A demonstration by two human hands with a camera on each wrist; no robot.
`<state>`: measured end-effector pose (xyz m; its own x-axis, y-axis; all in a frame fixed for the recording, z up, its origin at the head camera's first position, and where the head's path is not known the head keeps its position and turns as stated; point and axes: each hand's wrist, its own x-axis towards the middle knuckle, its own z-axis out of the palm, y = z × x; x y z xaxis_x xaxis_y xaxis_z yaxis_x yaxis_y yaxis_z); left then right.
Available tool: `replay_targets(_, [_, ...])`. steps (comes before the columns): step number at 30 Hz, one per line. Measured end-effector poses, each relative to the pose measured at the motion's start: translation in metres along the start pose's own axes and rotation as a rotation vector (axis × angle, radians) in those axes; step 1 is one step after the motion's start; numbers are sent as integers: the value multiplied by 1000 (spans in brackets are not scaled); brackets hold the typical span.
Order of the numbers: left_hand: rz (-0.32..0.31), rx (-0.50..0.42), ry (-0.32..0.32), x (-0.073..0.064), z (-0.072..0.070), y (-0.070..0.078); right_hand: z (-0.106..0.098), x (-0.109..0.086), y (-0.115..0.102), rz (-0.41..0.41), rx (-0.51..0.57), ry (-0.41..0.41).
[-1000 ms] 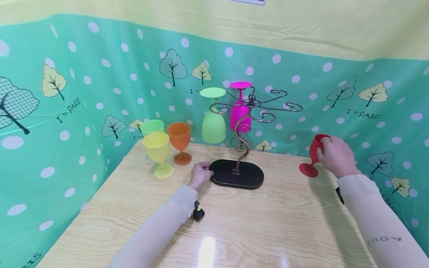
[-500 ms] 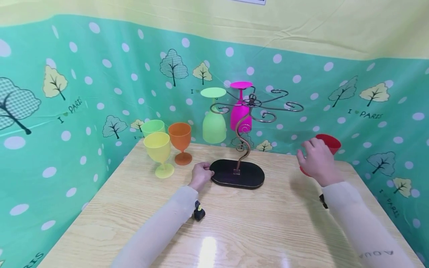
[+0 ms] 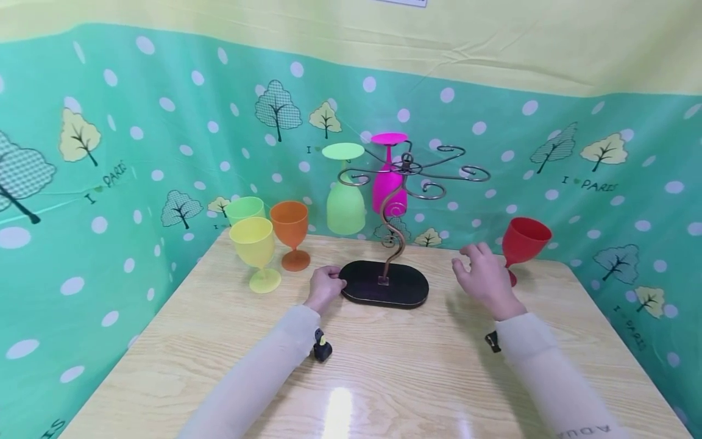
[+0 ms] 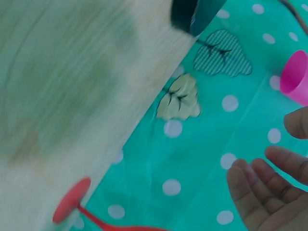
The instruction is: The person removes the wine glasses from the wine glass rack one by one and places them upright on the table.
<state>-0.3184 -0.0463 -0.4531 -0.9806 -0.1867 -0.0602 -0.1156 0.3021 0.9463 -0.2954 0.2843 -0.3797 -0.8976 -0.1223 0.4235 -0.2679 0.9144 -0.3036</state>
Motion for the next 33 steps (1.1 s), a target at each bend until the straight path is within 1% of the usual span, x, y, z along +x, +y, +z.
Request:
replay_targets(7, [2, 4, 5, 1, 0, -2, 14, -3, -14, 83, 41, -26])
replay_targets(13, [5, 11, 13, 1, 0, -2, 26, -5, -22, 119, 137, -44])
replay_targets(19, [5, 17, 4, 1, 0, -3, 35, -9, -27, 184, 229, -80])
replay_targets(23, [3, 13, 2, 2, 0, -3, 40, -10, -29, 242, 281, -93])
replay_targets(28, [3, 6, 2, 2, 0, -3, 46, -10, -30, 314, 318, -110])
replay_targets(33, [5, 2, 3, 3, 0, -4, 52, -10, -30, 408, 450, -174])
